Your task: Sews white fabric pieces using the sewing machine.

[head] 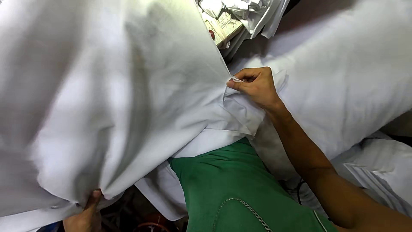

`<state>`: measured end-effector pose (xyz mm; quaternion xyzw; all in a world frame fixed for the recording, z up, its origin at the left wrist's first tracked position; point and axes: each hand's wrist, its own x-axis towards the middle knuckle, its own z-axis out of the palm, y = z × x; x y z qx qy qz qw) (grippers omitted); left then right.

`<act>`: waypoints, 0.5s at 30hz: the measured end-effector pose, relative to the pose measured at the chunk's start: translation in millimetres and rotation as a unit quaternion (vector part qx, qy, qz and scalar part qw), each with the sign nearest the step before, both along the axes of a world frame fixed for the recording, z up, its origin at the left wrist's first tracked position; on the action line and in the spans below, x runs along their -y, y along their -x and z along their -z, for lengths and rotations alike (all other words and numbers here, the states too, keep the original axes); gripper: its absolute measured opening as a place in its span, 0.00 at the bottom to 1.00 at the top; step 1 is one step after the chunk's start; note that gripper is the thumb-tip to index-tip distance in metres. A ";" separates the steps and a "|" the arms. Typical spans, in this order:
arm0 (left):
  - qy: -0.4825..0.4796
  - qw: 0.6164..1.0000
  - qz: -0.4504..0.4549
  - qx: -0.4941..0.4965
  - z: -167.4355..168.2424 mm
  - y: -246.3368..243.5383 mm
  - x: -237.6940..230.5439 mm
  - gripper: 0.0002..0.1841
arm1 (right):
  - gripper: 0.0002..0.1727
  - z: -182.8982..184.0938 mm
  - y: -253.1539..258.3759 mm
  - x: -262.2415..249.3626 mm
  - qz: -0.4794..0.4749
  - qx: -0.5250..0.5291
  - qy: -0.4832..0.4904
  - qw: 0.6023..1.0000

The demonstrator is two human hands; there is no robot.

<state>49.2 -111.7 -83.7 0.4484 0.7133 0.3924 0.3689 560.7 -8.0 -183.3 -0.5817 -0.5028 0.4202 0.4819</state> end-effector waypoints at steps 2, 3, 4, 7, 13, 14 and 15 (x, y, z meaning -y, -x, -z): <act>-0.015 1.000 -0.007 0.000 0.0 -0.7 -2.7 0.34 | 0.04 1.0 -2.0 2.1 -0.005 -0.010 -0.002 1.000; -0.028 0.999 -0.016 0.009 0.2 -1.6 -4.6 0.34 | 0.03 0.3 -2.8 5.2 -0.007 -0.010 0.000 1.000; -0.045 0.998 -0.030 0.021 0.5 -4.0 -6.6 0.32 | 0.03 -1.3 -3.3 8.7 -0.008 -0.003 0.005 1.000; -0.102 0.991 -0.082 0.039 -1.9 -10.5 -11.2 0.28 | 0.04 -0.9 -3.6 6.0 -0.014 0.022 0.011 1.000; -0.148 0.980 -0.128 0.034 -15.5 -13.5 -24.1 0.25 | 0.05 -4.5 3.1 -1.9 0.000 -0.008 0.001 1.000; -0.150 0.980 -0.128 0.029 -19.5 -14.7 -27.8 0.25 | 0.05 -6.4 3.9 -4.3 0.002 -0.010 -0.002 1.000; -0.153 0.980 -0.122 0.026 -23.1 -14.4 -31.4 0.25 | 0.05 -8.4 4.5 -7.3 0.005 -0.013 -0.007 1.000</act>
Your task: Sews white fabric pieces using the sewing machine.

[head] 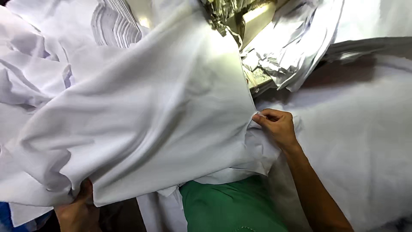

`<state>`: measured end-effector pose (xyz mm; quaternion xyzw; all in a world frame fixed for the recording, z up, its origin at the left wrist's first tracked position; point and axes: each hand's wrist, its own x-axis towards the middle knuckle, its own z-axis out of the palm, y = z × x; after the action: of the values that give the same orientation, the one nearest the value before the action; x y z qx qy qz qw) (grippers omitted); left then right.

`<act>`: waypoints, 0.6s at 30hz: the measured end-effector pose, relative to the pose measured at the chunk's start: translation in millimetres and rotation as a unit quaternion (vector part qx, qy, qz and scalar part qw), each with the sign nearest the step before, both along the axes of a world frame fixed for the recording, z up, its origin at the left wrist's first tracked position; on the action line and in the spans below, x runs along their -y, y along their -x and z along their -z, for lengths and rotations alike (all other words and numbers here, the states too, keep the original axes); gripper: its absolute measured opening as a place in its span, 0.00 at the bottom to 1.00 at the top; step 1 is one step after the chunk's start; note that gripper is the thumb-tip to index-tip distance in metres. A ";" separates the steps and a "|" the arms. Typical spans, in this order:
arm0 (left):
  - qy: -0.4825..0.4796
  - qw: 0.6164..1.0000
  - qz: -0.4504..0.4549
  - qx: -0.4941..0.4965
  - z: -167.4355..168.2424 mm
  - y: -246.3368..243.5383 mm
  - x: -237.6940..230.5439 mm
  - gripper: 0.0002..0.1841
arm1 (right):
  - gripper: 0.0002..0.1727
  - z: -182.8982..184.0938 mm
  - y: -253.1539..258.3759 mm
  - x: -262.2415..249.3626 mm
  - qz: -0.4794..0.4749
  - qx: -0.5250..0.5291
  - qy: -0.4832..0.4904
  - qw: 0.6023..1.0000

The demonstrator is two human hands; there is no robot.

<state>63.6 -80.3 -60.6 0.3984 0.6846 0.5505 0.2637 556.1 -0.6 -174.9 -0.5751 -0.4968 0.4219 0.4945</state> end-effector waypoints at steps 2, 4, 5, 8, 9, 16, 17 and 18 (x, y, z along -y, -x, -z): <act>-0.016 1.000 0.013 0.001 -5.2 4.3 -7.7 0.25 | 0.06 -4.5 0.5 -8.2 0.003 0.003 -0.010 1.000; -0.032 0.999 0.038 0.000 -5.0 22.1 -13.8 0.25 | 0.06 -10.4 0.2 -18.5 0.001 0.018 -0.015 1.000; -0.036 0.998 0.048 -0.002 -2.6 36.4 -16.5 0.26 | 0.07 -12.2 0.0 -24.6 -0.003 0.027 -0.023 0.999; -0.044 0.996 0.077 -0.008 -0.3 74.7 -28.5 0.30 | 0.10 -18.0 0.8 -43.6 -0.022 0.047 -0.047 0.998; -0.047 0.995 0.086 -0.008 -4.0 79.7 -34.5 0.28 | 0.10 -21.7 2.0 -49.3 -0.028 0.051 -0.052 0.997; 0.006 0.994 0.107 -0.021 -47.4 65.5 -80.1 0.23 | 0.11 -46.4 12.0 -88.6 -0.055 0.061 -0.066 0.994; 0.014 0.994 0.109 -0.017 -50.8 65.9 -85.6 0.21 | 0.12 -49.0 13.8 -94.0 -0.057 0.058 -0.070 0.994; 0.016 0.994 0.109 -0.016 -51.0 70.2 -89.5 0.18 | 0.12 -51.0 15.7 -100.3 -0.058 0.052 -0.076 0.994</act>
<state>-6.5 9.2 -9.6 0.4754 0.6499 0.5011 0.3172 540.5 99.7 -124.0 -0.5274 -0.5849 0.3807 0.4846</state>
